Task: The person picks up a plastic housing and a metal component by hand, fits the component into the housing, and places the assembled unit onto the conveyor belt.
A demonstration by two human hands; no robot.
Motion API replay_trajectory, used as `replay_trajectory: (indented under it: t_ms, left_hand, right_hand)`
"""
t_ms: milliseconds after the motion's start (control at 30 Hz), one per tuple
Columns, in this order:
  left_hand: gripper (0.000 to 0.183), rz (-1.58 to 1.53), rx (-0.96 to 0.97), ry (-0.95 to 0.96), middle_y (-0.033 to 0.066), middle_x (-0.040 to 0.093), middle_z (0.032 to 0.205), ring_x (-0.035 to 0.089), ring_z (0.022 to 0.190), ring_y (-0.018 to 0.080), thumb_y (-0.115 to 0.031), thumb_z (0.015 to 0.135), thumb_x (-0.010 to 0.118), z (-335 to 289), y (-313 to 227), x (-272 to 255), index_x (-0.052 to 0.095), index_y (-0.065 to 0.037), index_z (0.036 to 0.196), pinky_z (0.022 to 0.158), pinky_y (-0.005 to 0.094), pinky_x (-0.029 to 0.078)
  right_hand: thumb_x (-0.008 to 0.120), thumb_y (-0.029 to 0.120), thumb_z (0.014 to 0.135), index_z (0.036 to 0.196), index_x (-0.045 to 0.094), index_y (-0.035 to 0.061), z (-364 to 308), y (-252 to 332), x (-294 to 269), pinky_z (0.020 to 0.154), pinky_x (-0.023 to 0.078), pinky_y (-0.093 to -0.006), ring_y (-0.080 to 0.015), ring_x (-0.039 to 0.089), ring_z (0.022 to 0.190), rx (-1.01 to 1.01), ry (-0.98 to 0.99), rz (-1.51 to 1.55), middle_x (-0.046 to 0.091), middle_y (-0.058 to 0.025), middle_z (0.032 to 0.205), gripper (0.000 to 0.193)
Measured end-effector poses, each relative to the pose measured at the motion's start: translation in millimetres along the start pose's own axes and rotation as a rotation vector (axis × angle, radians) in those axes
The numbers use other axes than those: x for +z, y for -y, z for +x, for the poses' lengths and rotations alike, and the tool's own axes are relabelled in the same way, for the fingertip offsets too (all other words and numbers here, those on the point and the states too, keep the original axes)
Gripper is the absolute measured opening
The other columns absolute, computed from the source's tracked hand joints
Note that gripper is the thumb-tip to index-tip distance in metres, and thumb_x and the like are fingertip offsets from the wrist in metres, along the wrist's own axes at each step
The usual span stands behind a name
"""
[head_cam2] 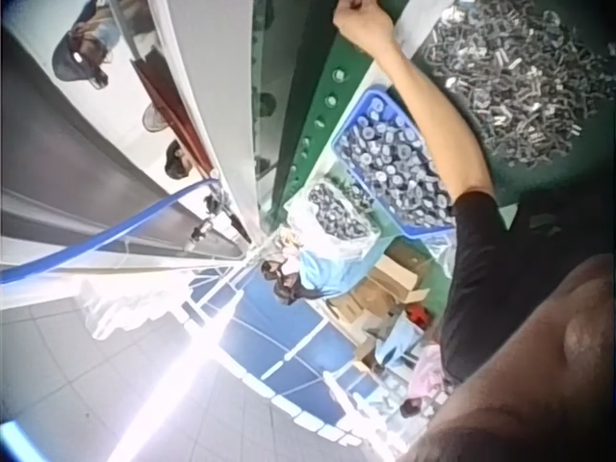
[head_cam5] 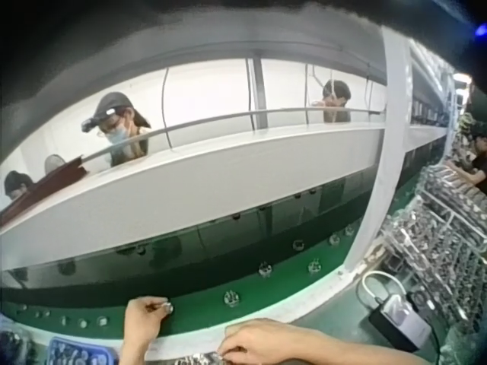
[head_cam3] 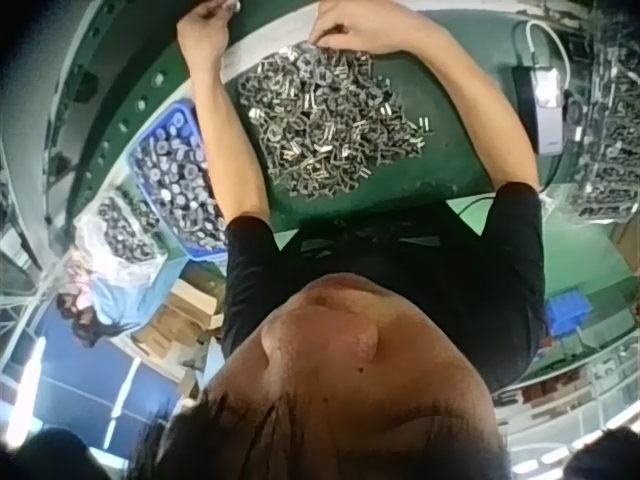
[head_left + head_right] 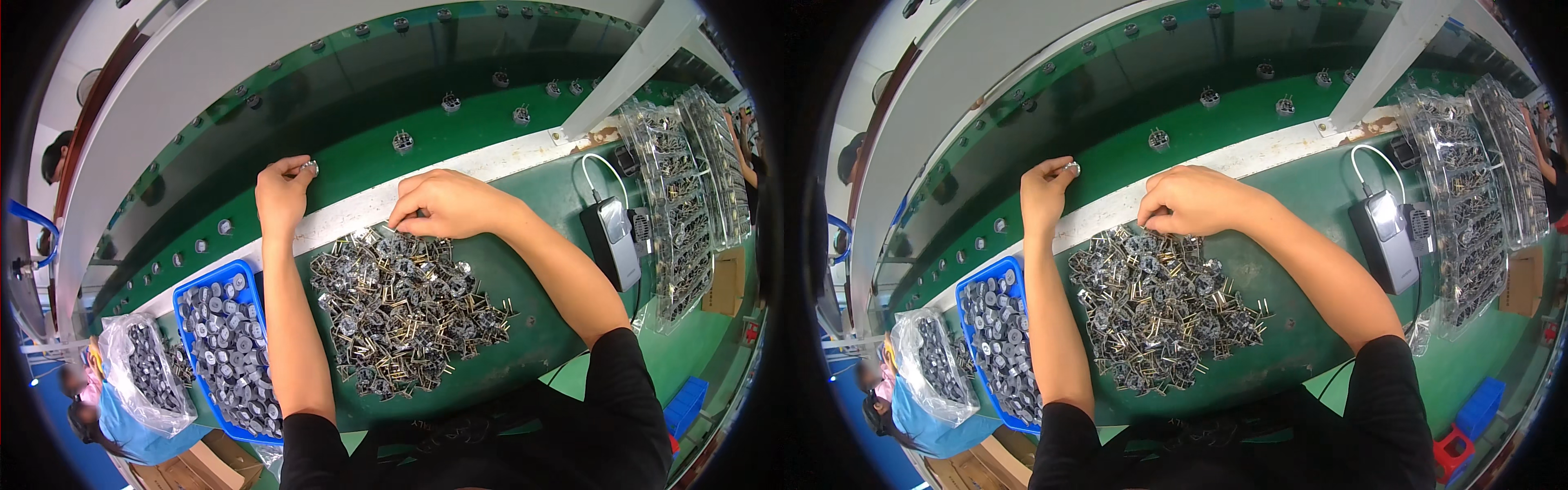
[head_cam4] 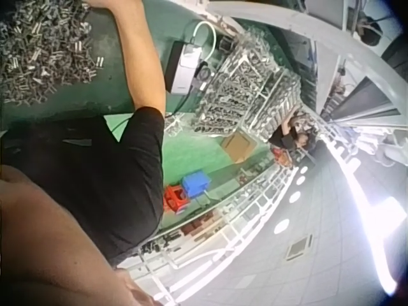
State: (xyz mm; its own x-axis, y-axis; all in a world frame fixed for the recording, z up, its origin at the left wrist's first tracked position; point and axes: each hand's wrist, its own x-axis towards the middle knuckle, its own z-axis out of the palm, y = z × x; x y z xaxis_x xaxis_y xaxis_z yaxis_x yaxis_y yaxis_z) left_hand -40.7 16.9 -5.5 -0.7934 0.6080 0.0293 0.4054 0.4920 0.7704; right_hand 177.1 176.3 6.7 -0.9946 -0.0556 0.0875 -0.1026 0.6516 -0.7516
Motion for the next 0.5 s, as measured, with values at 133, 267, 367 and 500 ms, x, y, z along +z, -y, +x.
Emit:
replay_trajectory:
  t_ms: [133,267,367,500]
  left_hand:
    - [0.032,0.152,0.029,-0.081,0.0156,0.073,0.093,0.07,0.086,0.0276,-0.026,0.086,0.069,2.4,4.9,-13.6,0.072,-0.001,0.106,0.079,0.0334,0.051]
    - [0.038,0.57,0.047,-0.2,0.0187,0.072,0.096,0.068,0.092,0.0348,-0.031,0.086,0.066,5.0,15.4,-52.8,0.069,-0.005,0.114,0.085,0.0377,0.051]
    - [0.042,0.462,-0.129,-0.003,0.0182,0.07,0.098,0.068,0.09,0.0324,-0.025,0.081,0.071,-1.1,19.3,-67.3,0.067,-0.004,0.117,0.084,0.0375,0.051]
    - [0.038,0.344,-0.169,0.177,0.0139,0.07,0.088,0.068,0.082,0.0233,-0.014,0.075,0.076,-4.7,15.4,-64.3,0.07,0.0,0.11,0.075,0.0338,0.052]
  right_hand:
    - [0.067,0.013,0.083,0.098,0.072,0.0049,0.1,-5.1,-2.9,0.073,0.053,-0.0333,-0.0224,0.067,0.08,-0.025,-0.075,0.103,0.07,-0.0079,0.09,0.018]
    - [0.067,0.007,0.088,0.098,0.071,-0.0003,-2.3,-10.2,-4.2,0.067,0.051,-0.0267,-0.0131,0.065,0.073,0.118,-0.179,0.327,0.067,-0.0059,0.087,0.013]
    - [0.066,0.006,0.089,0.107,0.068,-0.0018,0.2,-14.4,-3.3,0.066,0.05,-0.0245,-0.0092,0.063,0.07,0.205,-0.187,0.44,0.065,-0.0044,0.088,0.02]
    - [0.064,0.004,0.089,0.11,0.066,0.0005,0.7,-24.0,4.2,0.063,0.048,-0.0251,-0.0095,0.06,0.068,0.121,-0.349,0.487,0.059,-0.0033,0.084,0.021]
